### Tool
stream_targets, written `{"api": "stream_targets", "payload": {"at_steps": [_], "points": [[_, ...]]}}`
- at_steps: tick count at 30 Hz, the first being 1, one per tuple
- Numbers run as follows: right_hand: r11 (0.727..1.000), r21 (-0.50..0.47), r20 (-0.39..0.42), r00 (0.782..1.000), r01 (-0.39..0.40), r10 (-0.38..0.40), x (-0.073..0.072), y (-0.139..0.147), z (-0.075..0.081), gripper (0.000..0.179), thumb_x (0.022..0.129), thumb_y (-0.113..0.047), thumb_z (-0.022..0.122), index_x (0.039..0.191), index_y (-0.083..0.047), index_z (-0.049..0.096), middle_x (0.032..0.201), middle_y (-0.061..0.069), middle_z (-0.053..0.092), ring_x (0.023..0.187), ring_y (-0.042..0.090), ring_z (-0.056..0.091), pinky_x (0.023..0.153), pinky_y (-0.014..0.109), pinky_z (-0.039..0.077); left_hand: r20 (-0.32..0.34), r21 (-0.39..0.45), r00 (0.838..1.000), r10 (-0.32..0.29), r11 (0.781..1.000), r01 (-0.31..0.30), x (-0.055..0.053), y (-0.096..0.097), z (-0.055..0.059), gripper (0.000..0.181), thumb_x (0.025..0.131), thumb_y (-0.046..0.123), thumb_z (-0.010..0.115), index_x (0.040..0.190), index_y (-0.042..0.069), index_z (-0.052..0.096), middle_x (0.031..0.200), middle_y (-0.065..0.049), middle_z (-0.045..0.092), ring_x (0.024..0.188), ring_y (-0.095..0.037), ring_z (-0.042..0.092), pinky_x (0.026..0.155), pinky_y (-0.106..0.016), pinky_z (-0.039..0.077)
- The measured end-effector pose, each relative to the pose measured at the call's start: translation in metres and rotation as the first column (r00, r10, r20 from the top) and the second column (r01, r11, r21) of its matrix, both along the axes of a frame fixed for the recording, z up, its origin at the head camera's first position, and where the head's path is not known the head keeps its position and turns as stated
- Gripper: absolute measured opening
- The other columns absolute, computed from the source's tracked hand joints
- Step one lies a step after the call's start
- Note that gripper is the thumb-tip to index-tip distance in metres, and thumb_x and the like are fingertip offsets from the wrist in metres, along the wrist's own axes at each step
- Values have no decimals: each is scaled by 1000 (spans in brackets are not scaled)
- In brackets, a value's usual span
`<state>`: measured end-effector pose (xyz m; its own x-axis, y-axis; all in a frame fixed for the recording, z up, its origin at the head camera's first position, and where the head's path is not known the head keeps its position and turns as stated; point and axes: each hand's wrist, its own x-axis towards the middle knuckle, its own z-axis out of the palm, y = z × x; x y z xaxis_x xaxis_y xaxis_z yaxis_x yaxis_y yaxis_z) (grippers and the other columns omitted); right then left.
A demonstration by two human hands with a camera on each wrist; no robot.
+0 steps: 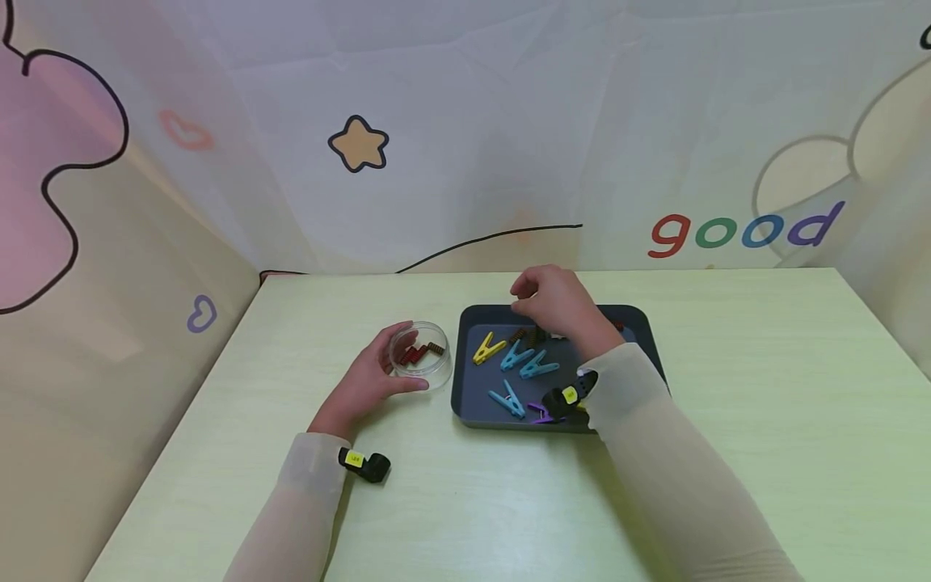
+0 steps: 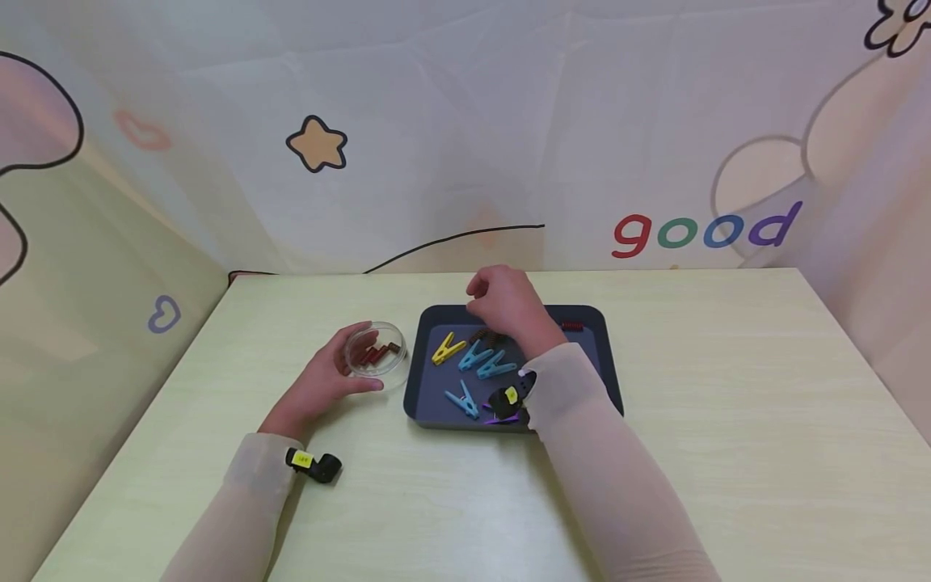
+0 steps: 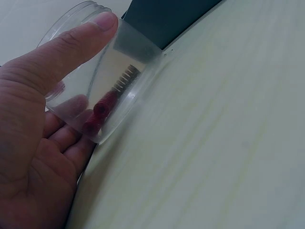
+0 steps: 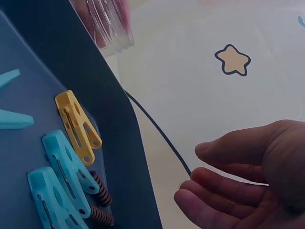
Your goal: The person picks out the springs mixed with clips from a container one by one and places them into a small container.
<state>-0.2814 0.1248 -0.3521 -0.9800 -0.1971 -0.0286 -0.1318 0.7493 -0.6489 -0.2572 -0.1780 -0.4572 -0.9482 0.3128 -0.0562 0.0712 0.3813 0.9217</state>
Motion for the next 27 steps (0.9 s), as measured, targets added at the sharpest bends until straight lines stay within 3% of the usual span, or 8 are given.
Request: {"api": "stream_targets", "payload": {"at_steps": [27], "points": [[995,96,100,995,-20,10,-9,6,-4,29,91,-15,64,118,-3,65,116,15,66,96,29,61,84,39,56,-9,-15,1000,4,1000,-4,0,0,1,92,71,28,87,145,35,33,150,6,45,141,-13,39,119,-41,30]]}}
